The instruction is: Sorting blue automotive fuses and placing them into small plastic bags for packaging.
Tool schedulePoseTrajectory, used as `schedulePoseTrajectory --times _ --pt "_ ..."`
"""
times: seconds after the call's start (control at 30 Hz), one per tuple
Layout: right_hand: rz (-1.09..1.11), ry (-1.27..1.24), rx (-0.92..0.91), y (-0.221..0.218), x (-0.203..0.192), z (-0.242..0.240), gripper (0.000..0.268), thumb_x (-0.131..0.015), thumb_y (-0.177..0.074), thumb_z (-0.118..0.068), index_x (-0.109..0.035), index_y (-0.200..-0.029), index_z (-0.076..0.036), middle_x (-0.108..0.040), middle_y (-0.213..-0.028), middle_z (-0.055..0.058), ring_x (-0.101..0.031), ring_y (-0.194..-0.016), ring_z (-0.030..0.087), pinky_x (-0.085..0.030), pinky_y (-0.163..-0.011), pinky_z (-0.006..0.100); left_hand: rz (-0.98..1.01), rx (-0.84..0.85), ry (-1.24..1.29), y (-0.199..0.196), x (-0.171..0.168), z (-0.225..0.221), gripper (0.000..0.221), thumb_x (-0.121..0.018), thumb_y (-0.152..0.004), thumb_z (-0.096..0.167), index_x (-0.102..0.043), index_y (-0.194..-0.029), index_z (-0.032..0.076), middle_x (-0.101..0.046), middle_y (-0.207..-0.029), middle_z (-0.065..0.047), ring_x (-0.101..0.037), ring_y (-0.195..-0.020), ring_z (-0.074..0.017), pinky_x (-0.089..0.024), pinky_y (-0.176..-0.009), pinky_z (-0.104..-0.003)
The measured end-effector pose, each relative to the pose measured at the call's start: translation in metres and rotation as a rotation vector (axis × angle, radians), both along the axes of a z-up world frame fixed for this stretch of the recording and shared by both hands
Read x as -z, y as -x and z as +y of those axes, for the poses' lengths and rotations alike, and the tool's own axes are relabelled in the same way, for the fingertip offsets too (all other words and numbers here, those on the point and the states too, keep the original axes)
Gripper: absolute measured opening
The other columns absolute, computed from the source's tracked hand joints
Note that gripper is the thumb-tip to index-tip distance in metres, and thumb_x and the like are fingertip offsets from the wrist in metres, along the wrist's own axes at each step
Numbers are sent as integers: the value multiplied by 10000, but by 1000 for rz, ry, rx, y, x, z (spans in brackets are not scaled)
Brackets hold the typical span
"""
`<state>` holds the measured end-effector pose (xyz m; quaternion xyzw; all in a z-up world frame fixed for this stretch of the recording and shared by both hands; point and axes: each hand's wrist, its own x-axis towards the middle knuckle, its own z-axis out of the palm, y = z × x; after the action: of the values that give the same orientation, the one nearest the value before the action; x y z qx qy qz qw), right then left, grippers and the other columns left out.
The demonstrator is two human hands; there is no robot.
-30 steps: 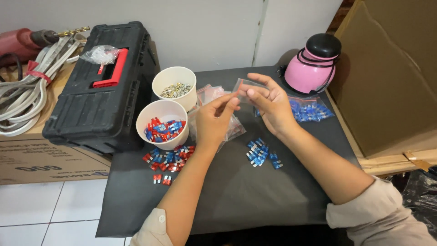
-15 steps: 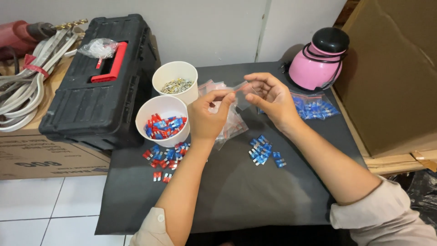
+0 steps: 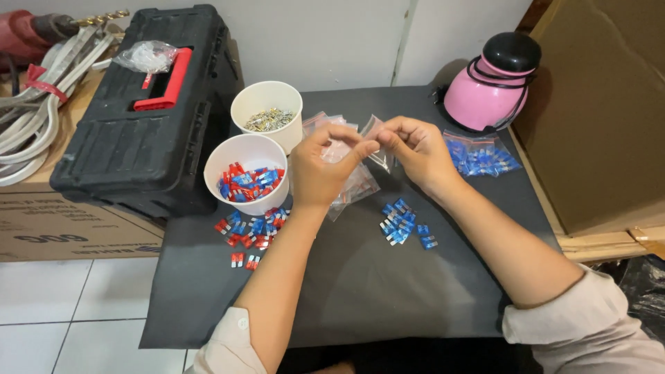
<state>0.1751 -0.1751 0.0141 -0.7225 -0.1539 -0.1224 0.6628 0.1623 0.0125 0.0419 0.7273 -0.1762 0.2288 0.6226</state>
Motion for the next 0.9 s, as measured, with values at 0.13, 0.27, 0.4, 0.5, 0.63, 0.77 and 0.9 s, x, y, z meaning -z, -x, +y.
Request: schedulePoseTrajectory --times 0.13,0.27,0.4,0.5,0.63,0.77,0.9 --pt "-46 -80 -22 5 -12 4 179 -625 -1056 -197 -708 -1062 -39 -694 -771 -4 -607 -760 0 -540 -747 170 54 175 148 -5 15 -3 416 -874 -810 400 -711 -1143 211 -759 -1014 31 -633 -1021 -47 -463 -865 -219" --pt "-102 -63 -41 7 -15 5 166 -604 -1066 -178 -686 -1028 -38 -653 -725 -19 -583 -729 5 -500 -697 155 34 313 109 -8 21 -3 641 -864 -851 372 -606 -1423 243 -702 -1338 -6 -573 -1308 -105 -447 -1018 -259" --pt "-131 67 -57 6 -15 10 229 -605 -1064 -230 -697 -973 -41 -670 -660 21 -561 -644 35 -502 -609 182 11 330 66 -11 24 -3 628 -884 -836 368 -642 -1402 247 -711 -1330 4 -603 -1300 -119 -448 -1048 -279" --pt "-110 66 -74 10 -18 13 258 -584 -1074 -267 -683 -969 -53 -639 -632 17 -539 -640 27 -482 -600 174 -12 326 64 -9 23 -4 616 -913 -793 363 -677 -1351 250 -735 -1282 24 -630 -1258 -80 -460 -1045 -249" --pt "-77 29 -131 12 -19 8 231 -591 -1067 -255 -678 -1020 -47 -686 -714 27 -571 -696 18 -497 -618 162 15 366 81 -12 19 -1 522 -886 -835 317 -702 -1309 201 -755 -1229 26 -626 -1277 -84 -453 -1037 -249" --pt "-5 -99 -257 11 -10 7 306 -675 -988 -230 -595 -1220 -48 -714 -903 60 -659 -791 81 -569 -719 223 69 483 333 -5 10 -1 502 -790 -923 277 -632 -1375 126 -728 -1287 -57 -650 -1234 -119 -488 -1033 -254" --pt "18 -191 -309 3 1 1 517 -755 -901 3 -479 -1338 -1 -692 -951 118 -725 -806 154 -623 -757 261 125 531 511 4 2 0 562 -723 -984 216 -526 -1476 29 -707 -1298 -151 -640 -1240 -176 -514 -1078 -306"
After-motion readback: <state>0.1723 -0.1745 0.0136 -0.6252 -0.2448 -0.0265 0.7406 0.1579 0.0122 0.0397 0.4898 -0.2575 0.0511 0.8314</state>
